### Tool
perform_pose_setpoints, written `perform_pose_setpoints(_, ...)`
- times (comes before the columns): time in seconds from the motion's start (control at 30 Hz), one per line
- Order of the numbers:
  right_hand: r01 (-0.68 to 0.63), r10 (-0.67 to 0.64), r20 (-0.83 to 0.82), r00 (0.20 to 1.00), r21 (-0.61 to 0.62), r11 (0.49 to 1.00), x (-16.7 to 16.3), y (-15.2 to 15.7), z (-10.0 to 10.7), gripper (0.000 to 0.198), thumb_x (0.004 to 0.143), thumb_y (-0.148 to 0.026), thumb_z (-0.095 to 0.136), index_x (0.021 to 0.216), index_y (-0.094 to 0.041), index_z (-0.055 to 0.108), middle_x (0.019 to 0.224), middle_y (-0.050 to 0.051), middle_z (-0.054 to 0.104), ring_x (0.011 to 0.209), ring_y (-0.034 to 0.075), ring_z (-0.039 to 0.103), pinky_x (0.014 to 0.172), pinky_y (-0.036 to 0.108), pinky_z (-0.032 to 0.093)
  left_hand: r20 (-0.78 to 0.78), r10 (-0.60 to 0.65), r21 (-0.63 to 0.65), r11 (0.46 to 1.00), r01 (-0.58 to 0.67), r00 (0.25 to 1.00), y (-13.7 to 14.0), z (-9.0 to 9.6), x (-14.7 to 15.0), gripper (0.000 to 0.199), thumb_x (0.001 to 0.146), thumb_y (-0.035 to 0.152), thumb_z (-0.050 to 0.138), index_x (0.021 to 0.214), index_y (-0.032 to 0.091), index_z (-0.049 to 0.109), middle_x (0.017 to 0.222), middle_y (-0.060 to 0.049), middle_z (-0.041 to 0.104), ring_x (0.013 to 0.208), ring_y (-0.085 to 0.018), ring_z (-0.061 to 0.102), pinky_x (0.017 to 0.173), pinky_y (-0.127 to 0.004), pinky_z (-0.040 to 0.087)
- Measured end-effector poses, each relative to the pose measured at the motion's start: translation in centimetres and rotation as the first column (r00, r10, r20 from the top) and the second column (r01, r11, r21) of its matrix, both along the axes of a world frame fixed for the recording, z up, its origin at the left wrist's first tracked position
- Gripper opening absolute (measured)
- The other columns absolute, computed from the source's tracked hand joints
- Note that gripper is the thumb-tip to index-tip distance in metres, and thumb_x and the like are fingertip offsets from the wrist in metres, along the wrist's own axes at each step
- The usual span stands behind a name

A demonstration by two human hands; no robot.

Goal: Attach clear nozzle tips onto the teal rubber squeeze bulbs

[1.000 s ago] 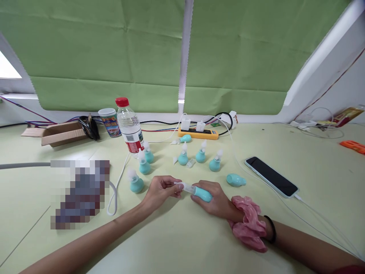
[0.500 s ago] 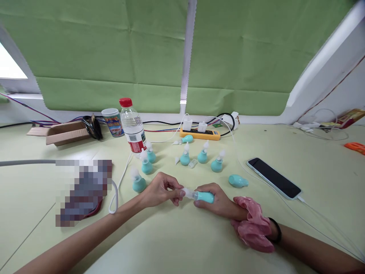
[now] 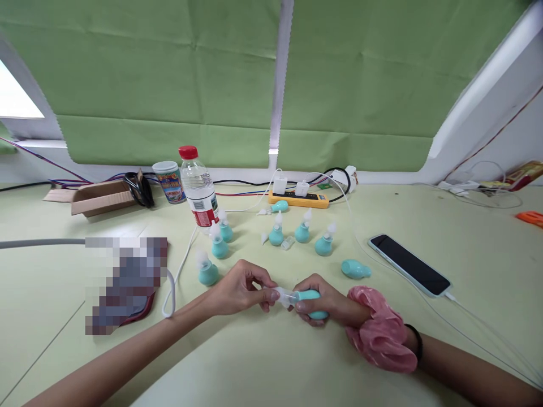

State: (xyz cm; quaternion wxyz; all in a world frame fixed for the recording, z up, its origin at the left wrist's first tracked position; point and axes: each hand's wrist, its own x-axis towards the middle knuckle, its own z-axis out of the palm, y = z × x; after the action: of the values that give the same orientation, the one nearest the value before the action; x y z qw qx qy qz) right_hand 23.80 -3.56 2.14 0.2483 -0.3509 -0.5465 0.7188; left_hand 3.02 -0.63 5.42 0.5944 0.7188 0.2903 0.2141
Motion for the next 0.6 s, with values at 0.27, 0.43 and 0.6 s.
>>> perform_pose_setpoints(0.27,-0.043,0.021,-0.205,0.979,-0.101,0.994,-0.3,-0.2,0.0,0.023,0.073,-0.029,0.056,0.079,-0.008,0.058,0.051,-0.002,0.047,0.036,0.002,0.036,0.036,0.017,0.022,0.046,0.188,0.115,0.975,-0.192,0.981,-1.0,0.1,0.9,0.025,0.069,0.033,0.058,0.075,0.009,0.062,0.065,-0.006,0.062,0.055,-0.012,0.057,0.051,-0.022,0.048)
perform_pose_setpoints(0.43,-0.028,0.010,-0.261,0.965,-0.064,0.998,-0.6,-0.6,-0.3,0.021,0.073,-0.028,0.057,0.079,-0.008,0.057,0.059,0.001,0.050,0.041,0.004,0.041,0.040,0.017,0.026,0.080,0.227,0.230,0.943,-0.240,0.971,-2.3,-0.3,1.3,0.029,0.069,0.031,0.059,0.089,0.011,0.060,0.078,-0.007,0.064,0.068,-0.015,0.059,0.061,-0.025,0.051)
perform_pose_setpoints(0.6,0.116,-0.103,-0.231,0.968,0.042,0.992,-0.7,0.0,-0.6,0.032,0.070,-0.034,0.059,0.094,-0.013,0.052,0.076,0.004,0.052,0.056,0.009,0.050,0.048,0.022,0.039,0.088,0.323,0.562,0.765,-0.315,0.942,-2.8,1.7,0.7,0.023,0.072,0.030,0.056,0.087,0.012,0.060,0.072,-0.004,0.062,0.061,-0.012,0.056,0.058,-0.024,0.049)
